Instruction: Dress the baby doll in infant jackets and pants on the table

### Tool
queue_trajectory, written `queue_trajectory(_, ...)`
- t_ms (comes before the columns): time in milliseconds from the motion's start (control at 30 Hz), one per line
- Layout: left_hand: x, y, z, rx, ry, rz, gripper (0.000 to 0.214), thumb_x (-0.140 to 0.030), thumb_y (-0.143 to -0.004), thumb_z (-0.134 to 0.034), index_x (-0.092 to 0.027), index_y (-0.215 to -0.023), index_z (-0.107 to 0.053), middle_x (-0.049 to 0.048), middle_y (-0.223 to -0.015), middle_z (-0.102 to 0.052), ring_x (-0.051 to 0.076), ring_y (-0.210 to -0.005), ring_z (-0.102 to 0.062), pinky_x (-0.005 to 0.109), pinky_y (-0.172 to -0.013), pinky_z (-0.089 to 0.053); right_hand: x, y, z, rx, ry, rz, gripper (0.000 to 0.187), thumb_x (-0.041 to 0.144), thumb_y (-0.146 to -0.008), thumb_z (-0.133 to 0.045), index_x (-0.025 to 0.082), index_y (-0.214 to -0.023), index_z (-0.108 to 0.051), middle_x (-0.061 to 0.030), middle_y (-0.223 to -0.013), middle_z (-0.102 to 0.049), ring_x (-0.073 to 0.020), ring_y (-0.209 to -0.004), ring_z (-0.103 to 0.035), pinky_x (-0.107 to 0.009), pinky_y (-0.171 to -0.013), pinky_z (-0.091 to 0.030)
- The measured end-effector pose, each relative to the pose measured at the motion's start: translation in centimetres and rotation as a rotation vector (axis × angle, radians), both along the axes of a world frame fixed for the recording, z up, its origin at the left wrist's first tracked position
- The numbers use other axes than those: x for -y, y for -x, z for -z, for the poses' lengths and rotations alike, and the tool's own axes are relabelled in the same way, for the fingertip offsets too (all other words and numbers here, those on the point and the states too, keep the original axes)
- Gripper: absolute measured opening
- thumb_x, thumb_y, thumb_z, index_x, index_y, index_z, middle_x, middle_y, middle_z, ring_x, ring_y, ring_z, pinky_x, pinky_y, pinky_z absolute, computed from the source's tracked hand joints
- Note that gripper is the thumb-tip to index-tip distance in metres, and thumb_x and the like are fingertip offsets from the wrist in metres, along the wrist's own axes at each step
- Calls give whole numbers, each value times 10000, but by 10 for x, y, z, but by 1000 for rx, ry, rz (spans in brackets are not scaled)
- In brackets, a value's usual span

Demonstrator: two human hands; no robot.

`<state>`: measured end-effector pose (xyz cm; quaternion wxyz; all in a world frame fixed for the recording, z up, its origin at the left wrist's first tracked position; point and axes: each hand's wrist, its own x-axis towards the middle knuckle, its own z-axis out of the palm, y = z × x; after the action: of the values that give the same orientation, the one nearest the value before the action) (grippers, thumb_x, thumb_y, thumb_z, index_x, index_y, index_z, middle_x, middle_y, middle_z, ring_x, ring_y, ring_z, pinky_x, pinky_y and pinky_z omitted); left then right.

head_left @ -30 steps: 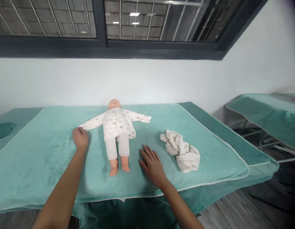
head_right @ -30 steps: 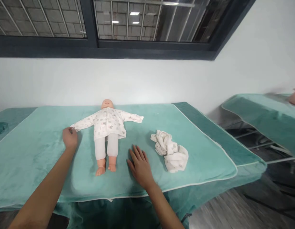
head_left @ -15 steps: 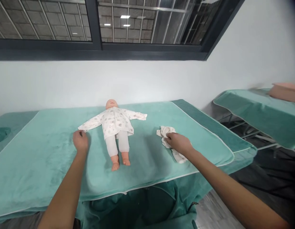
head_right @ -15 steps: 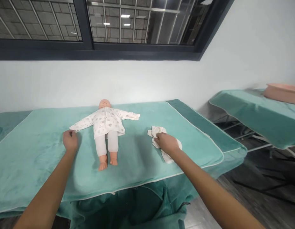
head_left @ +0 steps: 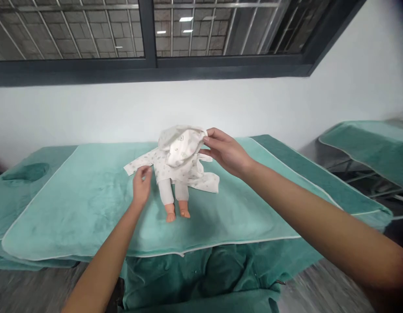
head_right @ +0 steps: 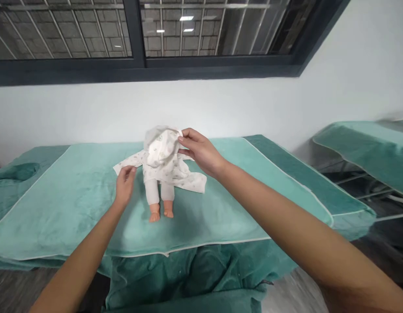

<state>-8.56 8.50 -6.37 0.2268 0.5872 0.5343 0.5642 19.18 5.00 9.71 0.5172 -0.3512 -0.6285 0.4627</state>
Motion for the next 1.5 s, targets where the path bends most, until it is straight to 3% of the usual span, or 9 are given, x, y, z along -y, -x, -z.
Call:
queue_trajectory(133,33,-30,-43,133,59,473,480,-429,-827,-726,-192,-1233,-628,112,-1344,-636,292,-1317,-546,409,-1126,-419,9,37,-5,-63,-60,-127,274,533,-902,-624,279,-971,-549,-3,-1063,-648,-198,-1055,-615,-402,-883,-568)
queue_trajectory(233,47,-33,-67,235,20,389,485,-436,-810,-751,-205,-1224,-651,84,-1315,-658,300,-1369,-509,421,-1187,-364,14,48,-4,-72,-71,-163,276,523,-890,-650,269,-967,-574,-6,-1032,-668,-196,-1004,-640,-400,-876,-570)
queue_trajectory(333,52,-24,-93,445,-16,259,457,-435,-830,-713,-212,-1223,-647,64,-1177,-710,299,-1232,-622,432,-1070,-494,19,44,8,19,-35,-170,288,485,-835,-732,224,-890,-622,-11,-926,-694,-187,-920,-659,-391,-885,-555)
queue_trajectory(500,52,-4,-140,491,27,367,416,-416,-796,-734,-187,-1139,-682,21,-894,-719,225,-919,-723,314,-797,-595,23,18,25,557,148,-380,252,452,-866,-687,202,-886,-714,-59,-941,-739,-225,-915,-685,-390,-830,-548)
queue_trajectory(667,57,-1,-171,329,243,554,463,-448,-769,-780,-144,-1111,-713,34,-813,-716,200,-741,-708,303,-688,-587,28,19,-7,532,-291,-54,374,443,-851,-722,280,-1184,-670,-57,-1243,-644,-247,-1126,-624,-408,-916,-535)
queue_trajectory(867,72,-12,-203,235,317,822,457,-362,-763,-796,-158,-1156,-686,50,-930,-714,229,-833,-718,310,-692,-593,47,60,-54,519,-802,-130,291,405,-916,-663,262,-1169,-655,-54,-1244,-504,-251,-1235,-488,-445,-1048,-456)
queue_trajectory(1067,80,0,-204,172,398,984,489,-418,-860,-729,-174,-1273,-639,125,-1149,-709,296,-1088,-680,393,-927,-550,48,75,-54,612,-815,-52,227,287,-917,-614,241,-1140,-615,-64,-1138,-518,-235,-1069,-512,-374,-879,-472)
queue_trajectory(1267,80,2,-192,34,414,971,596,-417,-860,-719,-249,-1407,-550,113,-1303,-653,296,-1204,-620,382,-955,-512,42,75,-35,709,-780,25,34,200,-898,-555,215,-905,-584,-47,-992,-590,-214,-938,-515,-336,-795,-401)
queue_trajectory(1500,77,-27,-168,-248,39,347,268,-342,-847,-661,-207,-1078,-654,54,-1135,-670,215,-1100,-609,351,-956,-473,19,59,-7,457,-486,162,111,303,-878,-600,217,-877,-531,3,-884,-574,-152,-739,-473,-293,-692,-367)
